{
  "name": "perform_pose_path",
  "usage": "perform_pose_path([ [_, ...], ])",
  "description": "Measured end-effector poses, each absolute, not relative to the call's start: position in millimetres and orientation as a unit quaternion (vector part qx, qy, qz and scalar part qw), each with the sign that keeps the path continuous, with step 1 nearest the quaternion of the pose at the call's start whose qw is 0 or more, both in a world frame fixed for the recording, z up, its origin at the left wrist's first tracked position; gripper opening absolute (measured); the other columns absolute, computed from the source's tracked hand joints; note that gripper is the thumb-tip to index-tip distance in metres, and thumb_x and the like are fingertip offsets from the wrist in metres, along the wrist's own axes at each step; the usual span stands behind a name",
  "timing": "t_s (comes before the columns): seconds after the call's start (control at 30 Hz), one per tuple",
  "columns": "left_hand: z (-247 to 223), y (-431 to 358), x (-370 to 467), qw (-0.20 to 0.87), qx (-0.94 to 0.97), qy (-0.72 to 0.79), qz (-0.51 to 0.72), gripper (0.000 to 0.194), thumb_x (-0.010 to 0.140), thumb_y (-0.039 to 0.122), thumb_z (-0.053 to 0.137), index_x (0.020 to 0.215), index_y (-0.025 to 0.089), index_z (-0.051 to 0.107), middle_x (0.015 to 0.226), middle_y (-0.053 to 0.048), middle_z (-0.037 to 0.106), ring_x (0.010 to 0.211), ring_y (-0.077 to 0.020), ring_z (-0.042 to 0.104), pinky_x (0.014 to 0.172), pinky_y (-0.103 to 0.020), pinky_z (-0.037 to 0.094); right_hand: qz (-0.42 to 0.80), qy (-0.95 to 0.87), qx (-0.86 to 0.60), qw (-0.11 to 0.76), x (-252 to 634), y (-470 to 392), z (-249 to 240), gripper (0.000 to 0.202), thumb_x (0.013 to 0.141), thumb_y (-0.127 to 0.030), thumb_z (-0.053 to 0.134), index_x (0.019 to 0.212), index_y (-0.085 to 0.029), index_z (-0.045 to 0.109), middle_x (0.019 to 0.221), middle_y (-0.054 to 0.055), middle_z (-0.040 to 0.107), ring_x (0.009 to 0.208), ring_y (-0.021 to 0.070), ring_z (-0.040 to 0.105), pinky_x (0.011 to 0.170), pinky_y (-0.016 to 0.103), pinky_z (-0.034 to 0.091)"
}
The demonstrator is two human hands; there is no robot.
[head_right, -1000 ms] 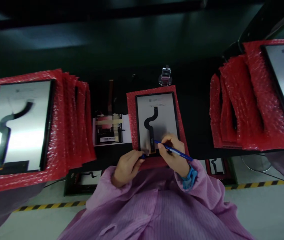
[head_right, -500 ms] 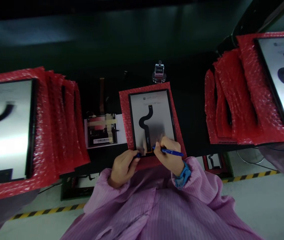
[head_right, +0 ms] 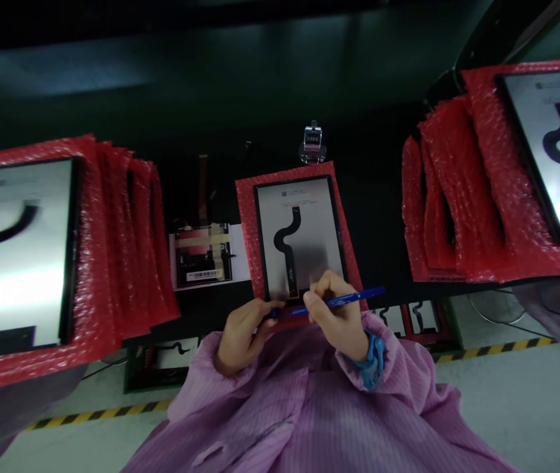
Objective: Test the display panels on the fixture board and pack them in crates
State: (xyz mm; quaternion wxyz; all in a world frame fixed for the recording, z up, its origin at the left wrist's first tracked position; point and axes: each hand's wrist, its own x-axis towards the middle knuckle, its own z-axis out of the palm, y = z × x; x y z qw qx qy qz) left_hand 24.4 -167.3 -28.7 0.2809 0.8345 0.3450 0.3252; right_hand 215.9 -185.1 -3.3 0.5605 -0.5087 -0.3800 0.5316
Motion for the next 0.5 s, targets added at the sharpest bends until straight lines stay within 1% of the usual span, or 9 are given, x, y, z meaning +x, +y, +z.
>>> perform_pose_path([
  [0.2, -19.7, -176.7, 33.4, 0.315, 0.824, 0.329, 0.338, 0.031, 0.106, 0.034, 0.037, 0.105, 0.016, 0.062, 0.073, -0.004, 0.067, 0.059, -0.0156, 0.062, 0.055, -0.026, 0.046, 0.534, -0.454, -0.517, 0.491, 209.2, -190.8, 3.4, 0.036, 0.095, -0.037, 0.058, 0.068, -0.021, 0.040, 0.054, -0.007, 0.043, 0.046, 0.0066, 0.039, 0.046, 0.022, 0.032],
  [0.3, -18.4, -180.8, 35.3, 0.328, 0.814, 0.339, 0.338, 0.034, 0.106, 0.037, 0.036, 0.098, 0.017, 0.062, 0.068, -0.003, 0.063, 0.056, -0.0163, 0.059, 0.052, -0.027, 0.043, 0.533, -0.508, -0.508, 0.447, 210.4, -188.2, 7.1, 0.034, 0.094, -0.035, 0.057, 0.069, -0.021, 0.040, 0.056, -0.006, 0.042, 0.048, 0.0064, 0.038, 0.047, 0.022, 0.030],
  [0.4, -14.3, -184.4, 37.6, 0.399, 0.768, 0.368, 0.342, 0.038, 0.105, 0.042, 0.037, 0.091, 0.018, 0.064, 0.066, -0.002, 0.064, 0.054, -0.0155, 0.057, 0.051, -0.027, 0.043, 0.532, -0.559, -0.482, 0.414, 210.8, -183.1, 13.8, 0.029, 0.093, -0.030, 0.057, 0.071, -0.020, 0.043, 0.061, -0.005, 0.046, 0.052, 0.0063, 0.039, 0.050, 0.022, 0.031],
  [0.43, -12.2, -185.2, 38.5, 0.431, 0.743, 0.382, 0.341, 0.039, 0.105, 0.044, 0.039, 0.091, 0.018, 0.064, 0.066, -0.002, 0.065, 0.054, -0.0148, 0.058, 0.051, -0.026, 0.043, 0.536, -0.561, -0.475, 0.416, 210.6, -181.3, 16.1, 0.027, 0.094, -0.030, 0.057, 0.072, -0.020, 0.045, 0.063, -0.005, 0.047, 0.053, 0.0063, 0.040, 0.050, 0.022, 0.032],
  [0.5, -7.7, -185.7, 40.1, 0.488, 0.694, 0.408, 0.336, 0.040, 0.104, 0.047, 0.041, 0.093, 0.018, 0.066, 0.069, -0.002, 0.067, 0.055, -0.0136, 0.059, 0.052, -0.024, 0.044, 0.541, -0.523, -0.466, 0.465, 210.1, -178.0, 19.8, 0.027, 0.096, -0.030, 0.056, 0.073, -0.020, 0.045, 0.062, -0.005, 0.046, 0.053, 0.0066, 0.040, 0.050, 0.022, 0.032],
])
